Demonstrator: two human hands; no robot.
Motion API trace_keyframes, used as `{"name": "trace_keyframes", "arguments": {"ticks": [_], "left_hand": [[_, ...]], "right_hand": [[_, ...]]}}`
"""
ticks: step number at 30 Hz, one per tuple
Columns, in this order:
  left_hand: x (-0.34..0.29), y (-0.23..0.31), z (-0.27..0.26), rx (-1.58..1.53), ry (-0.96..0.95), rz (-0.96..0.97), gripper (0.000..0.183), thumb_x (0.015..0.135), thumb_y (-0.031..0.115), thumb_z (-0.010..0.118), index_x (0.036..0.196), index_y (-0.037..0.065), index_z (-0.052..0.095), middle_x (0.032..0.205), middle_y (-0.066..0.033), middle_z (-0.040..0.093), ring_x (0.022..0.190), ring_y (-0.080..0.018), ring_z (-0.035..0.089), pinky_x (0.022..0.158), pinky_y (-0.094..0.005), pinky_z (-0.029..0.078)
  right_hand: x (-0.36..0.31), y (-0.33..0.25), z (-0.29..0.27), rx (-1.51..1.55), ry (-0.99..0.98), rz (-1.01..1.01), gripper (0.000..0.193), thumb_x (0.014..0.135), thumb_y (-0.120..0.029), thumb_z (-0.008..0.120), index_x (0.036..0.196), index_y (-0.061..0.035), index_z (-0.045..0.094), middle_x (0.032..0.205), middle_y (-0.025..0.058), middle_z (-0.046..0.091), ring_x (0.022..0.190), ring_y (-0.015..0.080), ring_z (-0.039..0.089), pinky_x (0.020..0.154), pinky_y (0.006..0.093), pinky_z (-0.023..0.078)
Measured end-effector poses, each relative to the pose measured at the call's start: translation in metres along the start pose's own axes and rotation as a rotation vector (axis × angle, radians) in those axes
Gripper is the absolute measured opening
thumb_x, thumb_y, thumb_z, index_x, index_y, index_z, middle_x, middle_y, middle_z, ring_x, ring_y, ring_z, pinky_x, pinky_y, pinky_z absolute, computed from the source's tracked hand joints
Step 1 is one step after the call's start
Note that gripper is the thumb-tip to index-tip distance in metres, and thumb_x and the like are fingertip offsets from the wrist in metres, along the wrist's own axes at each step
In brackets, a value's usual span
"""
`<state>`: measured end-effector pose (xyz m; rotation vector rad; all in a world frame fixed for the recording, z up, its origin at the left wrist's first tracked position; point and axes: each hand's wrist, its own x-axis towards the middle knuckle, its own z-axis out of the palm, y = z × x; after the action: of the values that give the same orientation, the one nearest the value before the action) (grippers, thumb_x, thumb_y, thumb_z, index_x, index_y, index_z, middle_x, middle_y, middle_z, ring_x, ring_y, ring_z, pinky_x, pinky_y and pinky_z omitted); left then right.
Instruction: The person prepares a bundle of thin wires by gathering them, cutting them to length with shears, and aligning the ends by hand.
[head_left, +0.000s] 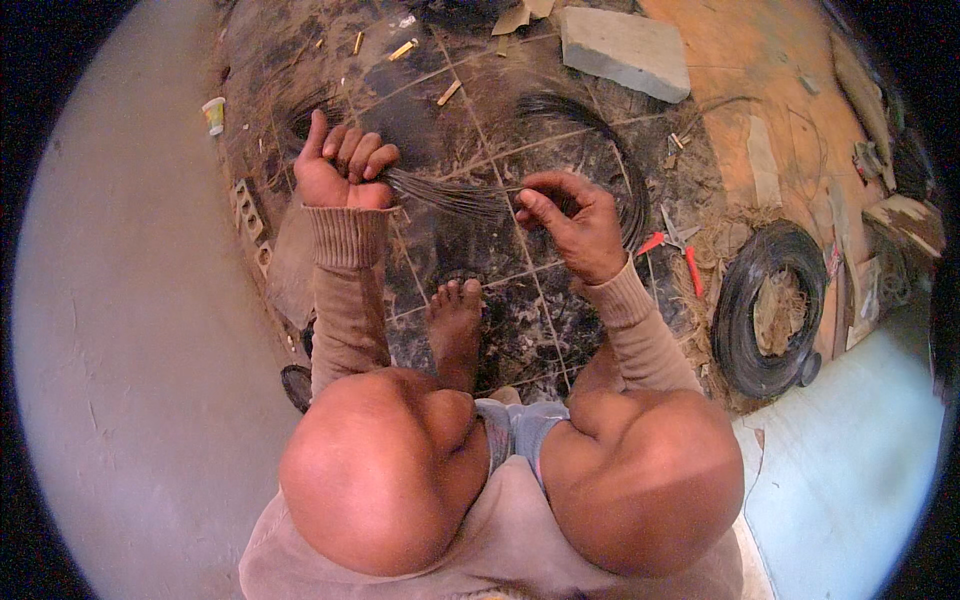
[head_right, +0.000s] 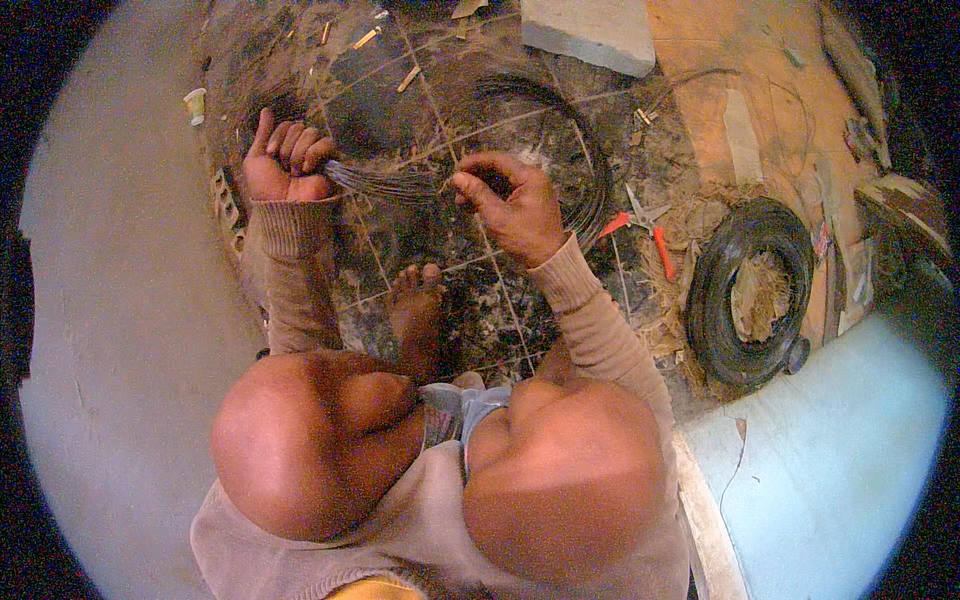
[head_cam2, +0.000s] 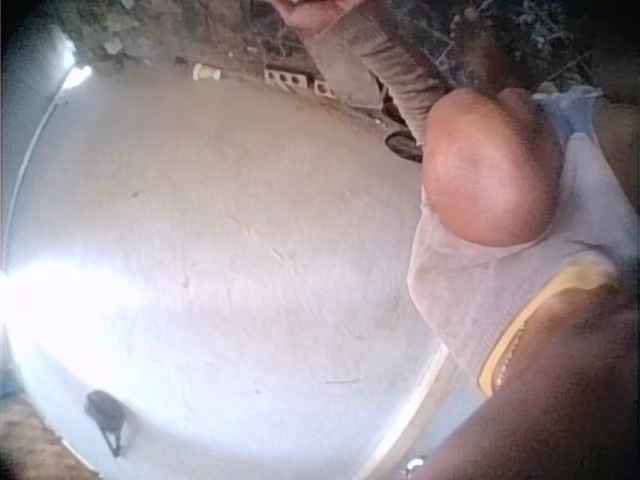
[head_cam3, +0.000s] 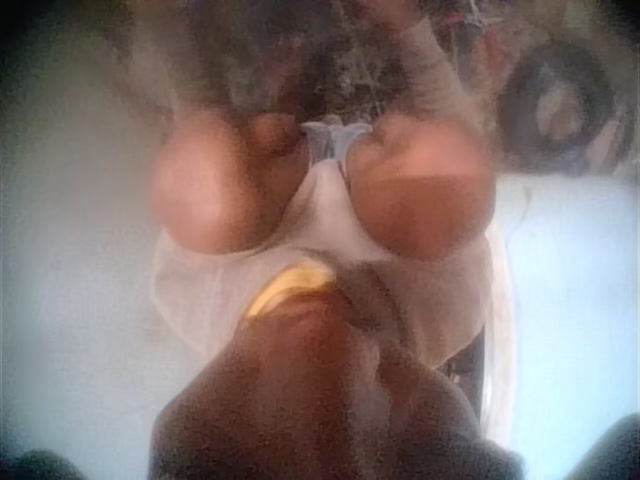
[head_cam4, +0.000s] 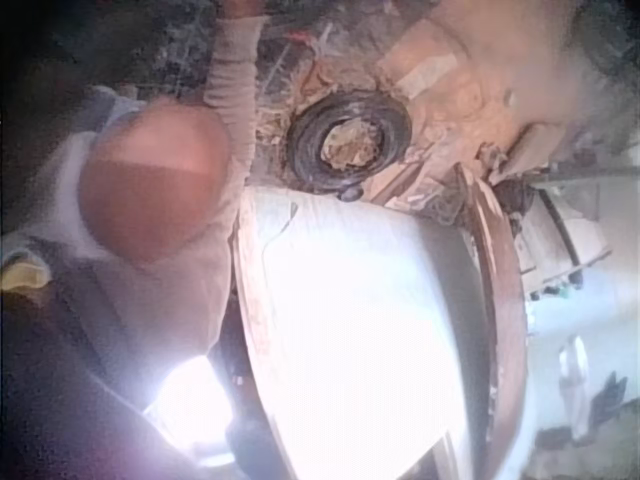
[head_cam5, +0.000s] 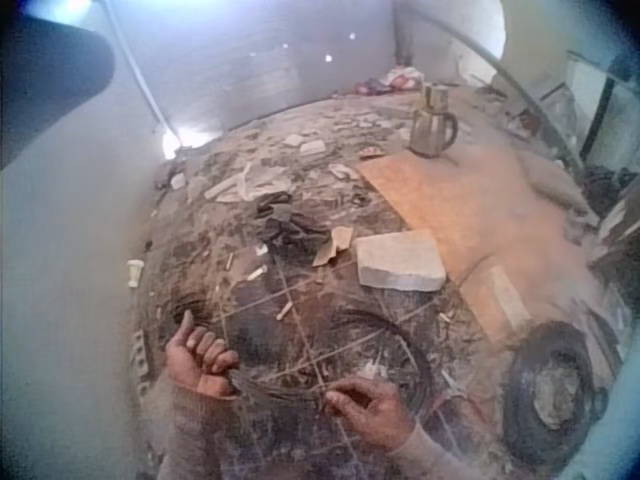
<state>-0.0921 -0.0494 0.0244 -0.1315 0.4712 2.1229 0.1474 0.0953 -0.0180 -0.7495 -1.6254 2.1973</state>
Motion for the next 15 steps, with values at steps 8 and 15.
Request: {"name": "trace_keyframes", "arguments": {"ticks": [8,15], "left_hand": [[-0.002,-0.010,0.013,0.168,0.081,0.111,0.049,0.098,0.041,0.051,0.057,0.016,0.040,0.045,0.0043,0.022,0.038,-0.0103,0.023,0.043,-0.0285,0.025],[-0.007,-0.009,0.015,0.234,0.074,0.155,0.047,0.097,0.039,0.053,0.058,0.015,0.041,0.045,0.0039,0.024,0.037,-0.0104,0.025,0.042,-0.0285,0.026]], "right_hand": [[-0.004,0.007,0.001,-0.130,-0.058,-0.056,0.016,0.086,-0.018,0.071,0.090,-0.0024,0.069,0.076,0.0030,0.068,0.070,0.0087,0.061,0.063,0.0257,0.049],[-0.007,0.001,0.004,-0.258,-0.088,-0.007,0.017,0.084,-0.019,0.072,0.088,-0.0033,0.069,0.076,0.0045,0.068,0.069,0.0094,0.061,0.063,0.0271,0.048]]}}
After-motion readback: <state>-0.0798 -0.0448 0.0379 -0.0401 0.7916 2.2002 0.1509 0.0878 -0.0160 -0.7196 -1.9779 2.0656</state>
